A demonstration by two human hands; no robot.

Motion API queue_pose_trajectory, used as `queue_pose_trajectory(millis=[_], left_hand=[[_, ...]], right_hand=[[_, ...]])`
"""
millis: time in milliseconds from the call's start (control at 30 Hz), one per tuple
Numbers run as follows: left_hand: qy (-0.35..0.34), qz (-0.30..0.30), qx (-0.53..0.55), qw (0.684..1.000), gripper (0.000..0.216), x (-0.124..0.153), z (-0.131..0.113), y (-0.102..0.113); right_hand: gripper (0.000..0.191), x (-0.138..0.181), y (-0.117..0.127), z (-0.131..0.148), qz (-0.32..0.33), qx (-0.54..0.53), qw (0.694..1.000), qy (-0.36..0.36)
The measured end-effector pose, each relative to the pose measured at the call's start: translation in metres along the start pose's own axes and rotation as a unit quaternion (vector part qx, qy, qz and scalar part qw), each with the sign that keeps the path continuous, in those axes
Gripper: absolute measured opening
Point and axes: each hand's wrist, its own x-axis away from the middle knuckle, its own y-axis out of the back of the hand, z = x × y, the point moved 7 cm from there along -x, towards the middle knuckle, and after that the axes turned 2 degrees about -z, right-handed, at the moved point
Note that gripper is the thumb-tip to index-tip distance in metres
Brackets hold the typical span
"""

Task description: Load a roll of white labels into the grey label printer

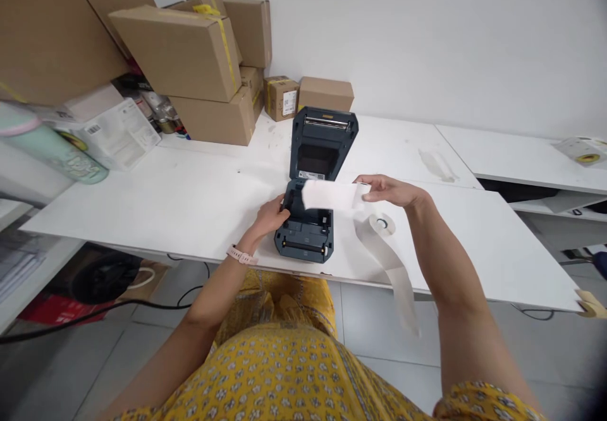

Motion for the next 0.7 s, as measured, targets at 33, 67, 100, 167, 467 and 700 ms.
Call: queue_pose_trajectory(millis=[33,67,100,167,467,700], left_hand=[[-0.004,-0.002,0.013,1.000,0.060,0.000,0.001,0.000],[-0.005,-0.005,0.025,1.000,0.060,0.000,0.002,-0.001],[-0.003,-0.009,0.038,0.999,0.060,0.000,0.004,-0.002],[0.006,-0.021,0.066,0.998,0.061,0.000,0.009,-0.004],[0.034,-0.059,0.199,0.978,0.062,0.001,0.022,-0.016],[0.047,-0.065,0.198,0.977,0.063,0.004,0.022,-0.016]], right_hand=[[0.045,-0.001,-0.017,0.017,0.036,0.010,0.999,0.023],[0.047,-0.005,-0.036,0.032,0.071,0.033,0.996,0.045],[0.048,-0.011,-0.055,0.044,0.104,0.063,0.990,0.065],[0.049,-0.028,-0.086,0.054,0.138,0.143,0.977,0.083],[0.038,-0.081,-0.107,0.023,-0.054,0.385,0.921,0.021],[0.032,-0.072,-0.122,0.019,-0.157,0.375,0.913,0.036]])
